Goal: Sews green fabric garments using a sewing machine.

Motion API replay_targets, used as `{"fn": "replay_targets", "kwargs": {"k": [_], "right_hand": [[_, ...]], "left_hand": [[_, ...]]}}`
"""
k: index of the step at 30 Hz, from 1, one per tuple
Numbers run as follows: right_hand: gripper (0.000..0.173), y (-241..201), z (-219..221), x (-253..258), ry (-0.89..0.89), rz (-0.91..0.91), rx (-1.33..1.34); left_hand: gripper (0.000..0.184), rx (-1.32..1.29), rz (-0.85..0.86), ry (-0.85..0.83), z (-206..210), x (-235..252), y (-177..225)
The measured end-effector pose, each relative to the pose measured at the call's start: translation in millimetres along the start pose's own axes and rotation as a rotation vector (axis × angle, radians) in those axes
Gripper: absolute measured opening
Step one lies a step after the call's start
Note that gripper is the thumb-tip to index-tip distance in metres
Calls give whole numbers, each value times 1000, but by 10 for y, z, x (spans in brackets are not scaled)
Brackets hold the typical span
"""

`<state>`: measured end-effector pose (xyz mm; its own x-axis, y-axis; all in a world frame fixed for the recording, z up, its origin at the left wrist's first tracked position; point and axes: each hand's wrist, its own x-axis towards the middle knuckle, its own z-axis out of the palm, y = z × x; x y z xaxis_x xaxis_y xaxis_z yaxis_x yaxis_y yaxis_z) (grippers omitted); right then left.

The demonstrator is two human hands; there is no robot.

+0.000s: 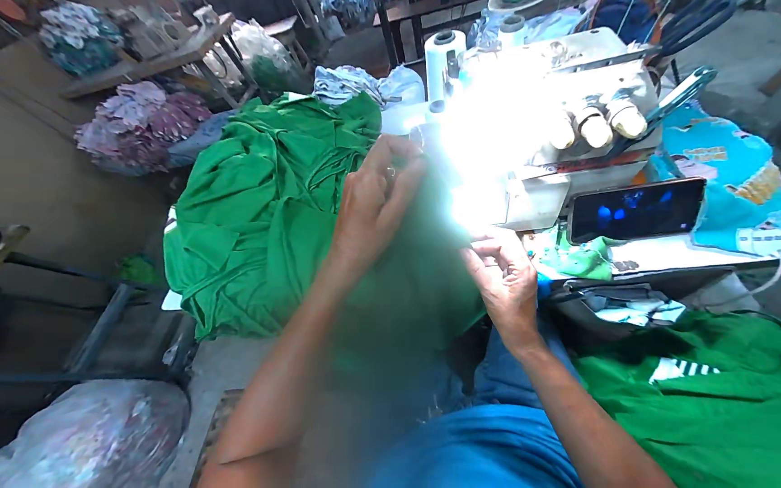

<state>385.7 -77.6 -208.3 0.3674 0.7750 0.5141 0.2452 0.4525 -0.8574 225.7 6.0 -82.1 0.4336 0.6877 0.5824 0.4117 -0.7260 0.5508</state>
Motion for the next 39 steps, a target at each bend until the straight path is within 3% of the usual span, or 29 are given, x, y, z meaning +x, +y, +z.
{"fn": "replay_targets", "kwargs": {"k": [8, 16, 18, 21, 26, 31, 33, 36, 39], "right_hand": [[11, -38, -58, 4, 17, 43, 72], [20, -87, -53, 17, -13, 87, 62], [26, -78, -65, 30, -49, 81, 13], [13, -49, -77, 40, -80, 30, -68], [14, -139, -137, -37, -183, 73, -88], [19, -120, -186, -120, -233, 92, -51], [18, -61, -205, -124, -252, 156, -32], [20, -72, -235, -128, -300, 243, 60], [21, 4, -202, -130, -303, 339, 158]], "left_hand": [[13, -70, 99, 4, -153, 27, -131], [16, 25, 175, 78, -163, 6, -101], [17, -28, 157, 84, -121, -10, -103], [14, -156, 75, 94, -36, -24, -92], [16, -67, 87, 87, -52, 51, -99], [15, -111, -90, -84, 18, 224, -267], [15, -169, -77, -97, 142, 236, -502], [23, -19, 8, -106, 242, 271, -684], [20, 220, -91, -170, 359, 349, -571]]}}
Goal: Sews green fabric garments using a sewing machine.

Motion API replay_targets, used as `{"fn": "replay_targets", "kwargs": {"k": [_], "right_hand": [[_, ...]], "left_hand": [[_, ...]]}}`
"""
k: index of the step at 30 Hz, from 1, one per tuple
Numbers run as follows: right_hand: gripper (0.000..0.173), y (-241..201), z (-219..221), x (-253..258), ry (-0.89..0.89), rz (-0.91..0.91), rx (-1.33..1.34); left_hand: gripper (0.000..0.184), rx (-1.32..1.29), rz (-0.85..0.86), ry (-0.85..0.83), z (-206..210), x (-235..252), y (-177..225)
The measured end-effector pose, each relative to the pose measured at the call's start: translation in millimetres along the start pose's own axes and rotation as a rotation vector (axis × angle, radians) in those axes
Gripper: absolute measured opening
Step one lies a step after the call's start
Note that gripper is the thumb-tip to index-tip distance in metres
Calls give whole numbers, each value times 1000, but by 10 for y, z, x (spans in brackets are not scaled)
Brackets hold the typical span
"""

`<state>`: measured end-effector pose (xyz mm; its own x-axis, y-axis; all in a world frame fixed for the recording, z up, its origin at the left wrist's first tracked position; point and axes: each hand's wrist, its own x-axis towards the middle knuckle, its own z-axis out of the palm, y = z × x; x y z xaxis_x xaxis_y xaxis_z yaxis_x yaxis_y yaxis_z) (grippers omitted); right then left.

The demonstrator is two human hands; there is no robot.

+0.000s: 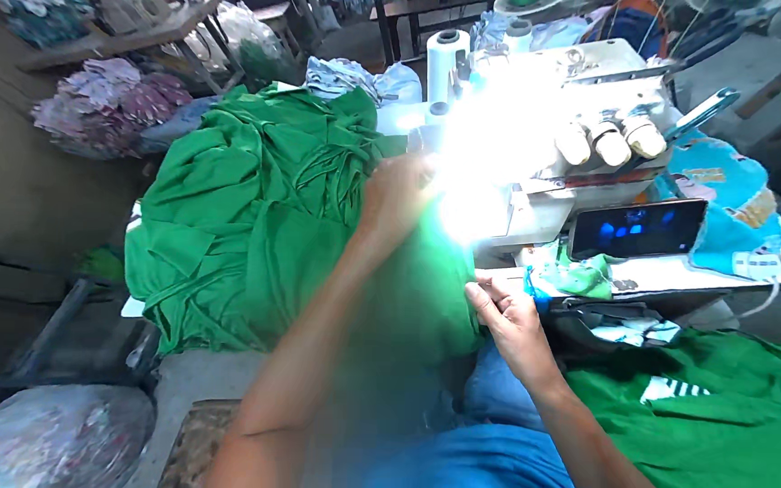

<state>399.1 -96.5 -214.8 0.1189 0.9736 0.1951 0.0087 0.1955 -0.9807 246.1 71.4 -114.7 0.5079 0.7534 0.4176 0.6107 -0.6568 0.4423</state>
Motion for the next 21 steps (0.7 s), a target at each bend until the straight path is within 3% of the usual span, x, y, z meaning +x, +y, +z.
{"fn": "replay_targets", "kwargs": {"k": [3, 7, 11, 18, 21], "right_hand": [[19, 120, 13, 40, 19, 29, -12], [18, 108, 32, 67, -7, 49, 7], [24, 98, 33, 22, -7, 76, 60], [19, 83, -60, -121, -41, 124, 84], [18, 88, -88, -189, -19, 108, 122]], "left_hand": [[16, 105, -57, -5, 168, 41, 41], [13, 177, -10, 90, 278, -21, 125], [9, 275, 59, 37, 213, -281, 327], [43, 311, 58, 109, 439, -693, 306], [47, 301, 83, 115, 540, -760, 331]]}}
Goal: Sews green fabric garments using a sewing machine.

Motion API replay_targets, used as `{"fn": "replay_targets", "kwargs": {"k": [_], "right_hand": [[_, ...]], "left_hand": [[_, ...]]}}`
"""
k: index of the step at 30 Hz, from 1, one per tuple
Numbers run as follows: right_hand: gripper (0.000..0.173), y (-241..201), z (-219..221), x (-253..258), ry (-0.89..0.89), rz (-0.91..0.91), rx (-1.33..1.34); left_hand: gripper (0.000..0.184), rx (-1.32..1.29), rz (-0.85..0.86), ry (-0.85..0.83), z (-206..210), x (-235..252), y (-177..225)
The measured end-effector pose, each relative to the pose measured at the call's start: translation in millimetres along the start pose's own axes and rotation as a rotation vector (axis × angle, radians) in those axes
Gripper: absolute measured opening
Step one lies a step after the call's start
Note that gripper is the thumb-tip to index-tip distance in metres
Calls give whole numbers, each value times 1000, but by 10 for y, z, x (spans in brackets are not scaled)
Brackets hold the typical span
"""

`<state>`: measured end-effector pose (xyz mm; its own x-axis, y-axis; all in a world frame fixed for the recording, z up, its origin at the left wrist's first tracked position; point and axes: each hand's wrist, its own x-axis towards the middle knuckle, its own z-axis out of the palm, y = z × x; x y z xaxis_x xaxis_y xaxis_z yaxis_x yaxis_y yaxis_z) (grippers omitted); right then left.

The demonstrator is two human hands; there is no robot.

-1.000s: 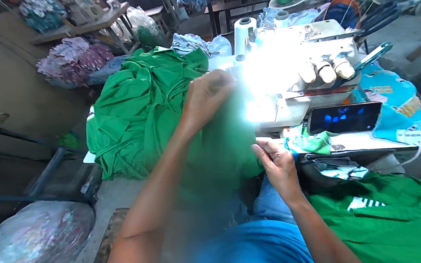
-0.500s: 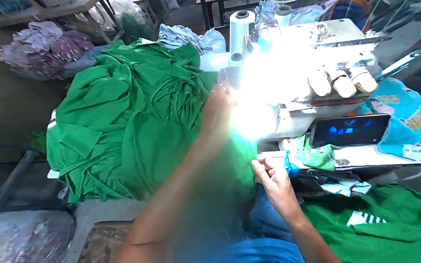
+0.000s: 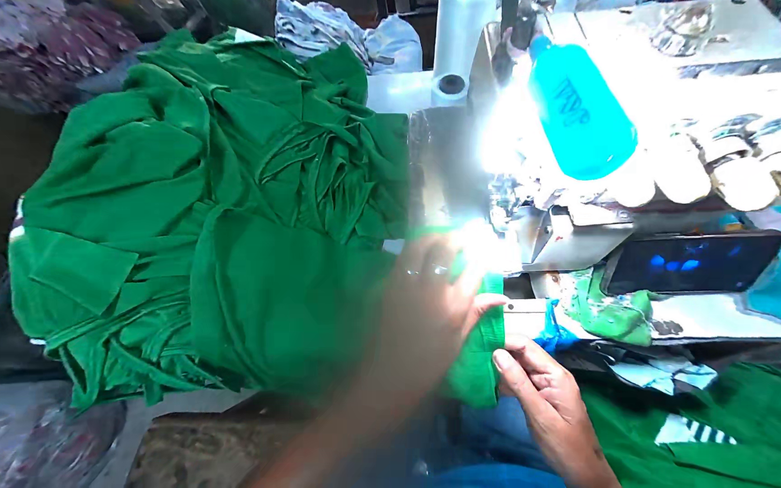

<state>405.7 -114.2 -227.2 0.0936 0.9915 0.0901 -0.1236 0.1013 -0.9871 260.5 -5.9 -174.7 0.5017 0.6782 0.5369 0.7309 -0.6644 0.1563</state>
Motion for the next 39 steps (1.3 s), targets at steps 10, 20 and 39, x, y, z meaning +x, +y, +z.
{"fn": "replay_targets", "kwargs": {"k": [10, 20, 39], "right_hand": [[16, -48, -62, 150, 96, -67, -52], [13, -125, -46, 508, 89, -65, -122], [16, 506, -350, -858, 12, 129, -382]], "left_hand": [[28, -148, -21, 22, -5, 275, -32], [60, -405, -248, -56, 54, 861, -596], [59, -645, -998, -185, -1230, -1916, -575]]}}
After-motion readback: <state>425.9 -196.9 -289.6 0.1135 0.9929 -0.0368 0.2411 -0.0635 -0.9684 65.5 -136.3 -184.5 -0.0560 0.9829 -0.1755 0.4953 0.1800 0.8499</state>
